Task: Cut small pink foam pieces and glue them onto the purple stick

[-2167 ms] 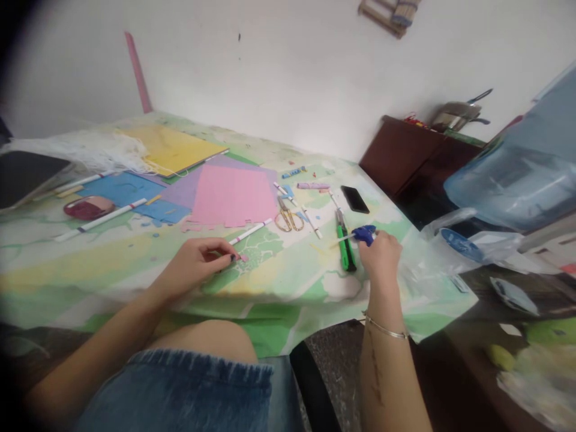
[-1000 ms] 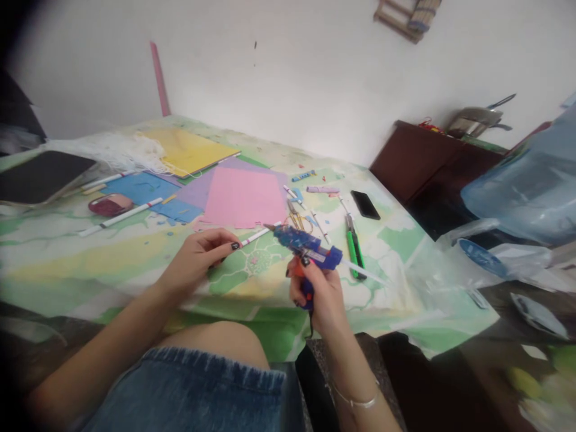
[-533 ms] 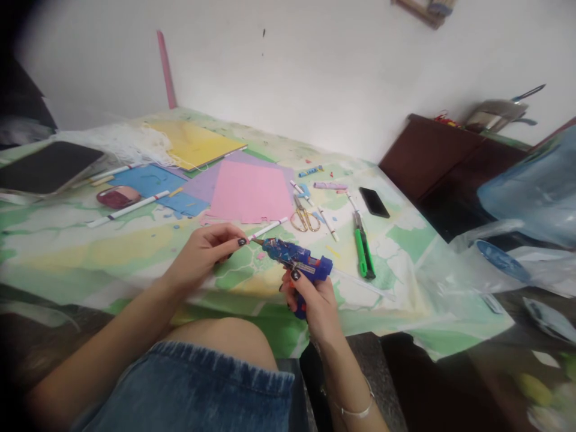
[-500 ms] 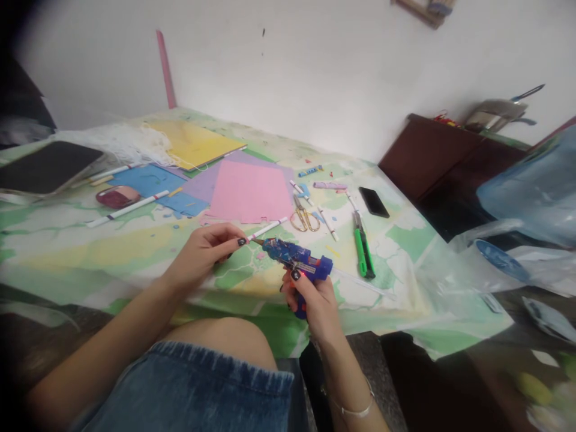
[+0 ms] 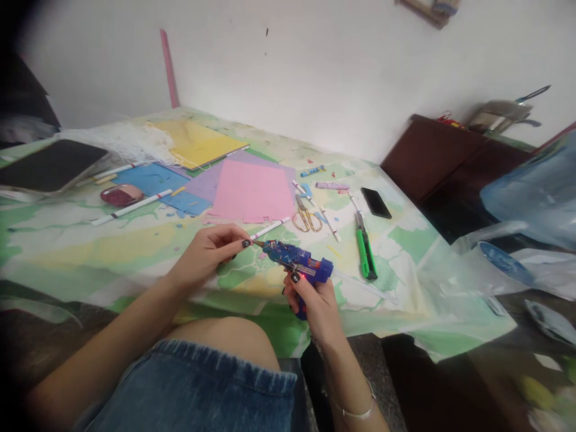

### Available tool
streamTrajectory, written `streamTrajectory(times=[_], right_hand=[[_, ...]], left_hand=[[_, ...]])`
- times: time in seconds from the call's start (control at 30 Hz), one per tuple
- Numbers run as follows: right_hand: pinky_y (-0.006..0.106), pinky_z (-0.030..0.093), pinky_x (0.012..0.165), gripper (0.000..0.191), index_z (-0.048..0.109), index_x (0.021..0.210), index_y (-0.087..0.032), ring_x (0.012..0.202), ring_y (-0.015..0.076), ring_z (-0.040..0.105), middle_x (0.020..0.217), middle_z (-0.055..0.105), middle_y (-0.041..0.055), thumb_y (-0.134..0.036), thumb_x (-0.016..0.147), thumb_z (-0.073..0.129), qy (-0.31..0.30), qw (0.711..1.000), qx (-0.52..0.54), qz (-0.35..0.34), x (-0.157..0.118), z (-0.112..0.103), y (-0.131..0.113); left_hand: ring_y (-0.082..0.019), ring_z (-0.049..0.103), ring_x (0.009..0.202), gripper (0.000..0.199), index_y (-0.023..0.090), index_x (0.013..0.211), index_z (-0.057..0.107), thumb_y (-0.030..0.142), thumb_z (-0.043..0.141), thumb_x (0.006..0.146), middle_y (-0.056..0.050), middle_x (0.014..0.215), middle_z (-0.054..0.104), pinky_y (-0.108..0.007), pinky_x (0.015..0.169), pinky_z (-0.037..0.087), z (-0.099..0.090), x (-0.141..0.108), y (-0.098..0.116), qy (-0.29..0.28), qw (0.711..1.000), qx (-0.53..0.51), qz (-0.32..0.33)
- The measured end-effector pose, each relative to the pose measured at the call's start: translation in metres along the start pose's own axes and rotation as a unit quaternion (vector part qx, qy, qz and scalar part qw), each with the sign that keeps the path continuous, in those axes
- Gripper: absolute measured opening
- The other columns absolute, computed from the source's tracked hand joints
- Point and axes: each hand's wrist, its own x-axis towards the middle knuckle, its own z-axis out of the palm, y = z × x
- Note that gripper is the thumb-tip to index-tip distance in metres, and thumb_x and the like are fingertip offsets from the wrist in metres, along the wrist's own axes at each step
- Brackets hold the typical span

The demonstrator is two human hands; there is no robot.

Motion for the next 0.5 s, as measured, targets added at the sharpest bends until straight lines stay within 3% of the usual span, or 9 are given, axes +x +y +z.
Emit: streamTrajectory(times=[0.5], right_hand=[[0.020, 0.029, 0.038, 0.028, 0.060, 0.076, -0.014, 0.039, 0.0042, 0.042, 0.061, 0.055, -0.0012, -0.041, 0.082, 0.063, 0.019, 1.000, -0.001, 0.013, -0.0010, 0.0021, -0.0007]], left_hand=[[-0.006, 0.035, 0.051, 0.009, 0.014, 0.080, 0.064, 0.022, 0.060, 0.078, 0.006, 0.054, 0.042, -0.019, 0.047, 0.024, 0.0003, -0.0005, 0.0001, 0.002, 1.000, 0.004, 0.003]])
